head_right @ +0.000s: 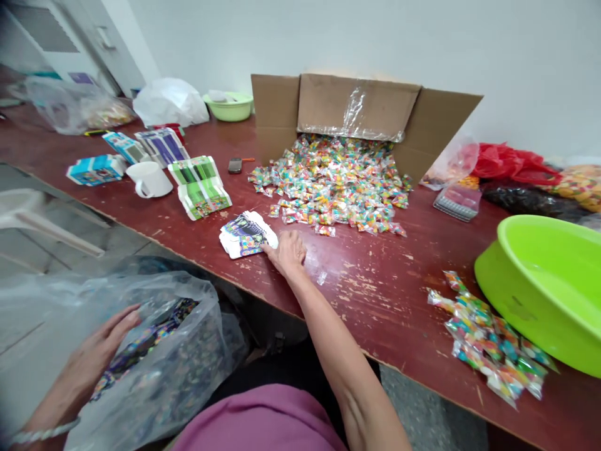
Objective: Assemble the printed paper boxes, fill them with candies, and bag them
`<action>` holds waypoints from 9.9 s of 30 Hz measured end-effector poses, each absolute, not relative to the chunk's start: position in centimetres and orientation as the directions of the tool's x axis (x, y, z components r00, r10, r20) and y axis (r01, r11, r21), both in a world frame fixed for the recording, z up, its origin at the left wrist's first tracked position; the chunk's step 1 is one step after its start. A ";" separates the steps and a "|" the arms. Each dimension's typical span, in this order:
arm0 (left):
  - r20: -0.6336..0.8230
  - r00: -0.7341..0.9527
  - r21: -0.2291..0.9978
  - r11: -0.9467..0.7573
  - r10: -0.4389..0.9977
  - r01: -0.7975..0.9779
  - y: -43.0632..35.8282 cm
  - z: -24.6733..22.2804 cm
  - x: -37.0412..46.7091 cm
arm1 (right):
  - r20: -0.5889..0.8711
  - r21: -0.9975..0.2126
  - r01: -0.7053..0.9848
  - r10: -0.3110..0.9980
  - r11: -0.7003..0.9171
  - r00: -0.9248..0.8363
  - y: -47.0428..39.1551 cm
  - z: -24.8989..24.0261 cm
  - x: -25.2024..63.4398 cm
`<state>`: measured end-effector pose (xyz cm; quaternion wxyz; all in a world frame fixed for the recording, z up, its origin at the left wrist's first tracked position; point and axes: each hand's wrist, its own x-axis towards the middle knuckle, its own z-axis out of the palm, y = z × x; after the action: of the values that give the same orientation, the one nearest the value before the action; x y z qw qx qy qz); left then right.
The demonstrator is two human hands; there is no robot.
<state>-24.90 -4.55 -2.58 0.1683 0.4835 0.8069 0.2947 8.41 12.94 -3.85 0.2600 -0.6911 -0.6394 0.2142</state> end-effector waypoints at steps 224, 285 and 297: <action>-0.423 0.359 0.706 0.551 0.832 -0.445 -2.1 -1.0 -1.0 | -0.219 -0.948 -0.179 0.947 -0.264 -0.236 -0.9 -0.1 15.1; -0.540 0.394 0.442 0.649 0.744 -0.620 -0.8 -0.7 -1.1 | 0.277 -0.818 0.404 0.896 0.409 -0.347 -2.6 -0.5 14.0; -0.475 0.342 0.472 0.563 0.811 -0.678 -1.2 -1.4 -1.6 | 0.379 -0.525 0.631 0.821 0.571 -0.427 -2.2 -0.6 12.1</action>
<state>-1.65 -1.18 -1.44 0.8136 0.0956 0.3458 0.4575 12.05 -2.24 -0.61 0.3091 -0.4369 -0.8307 0.1534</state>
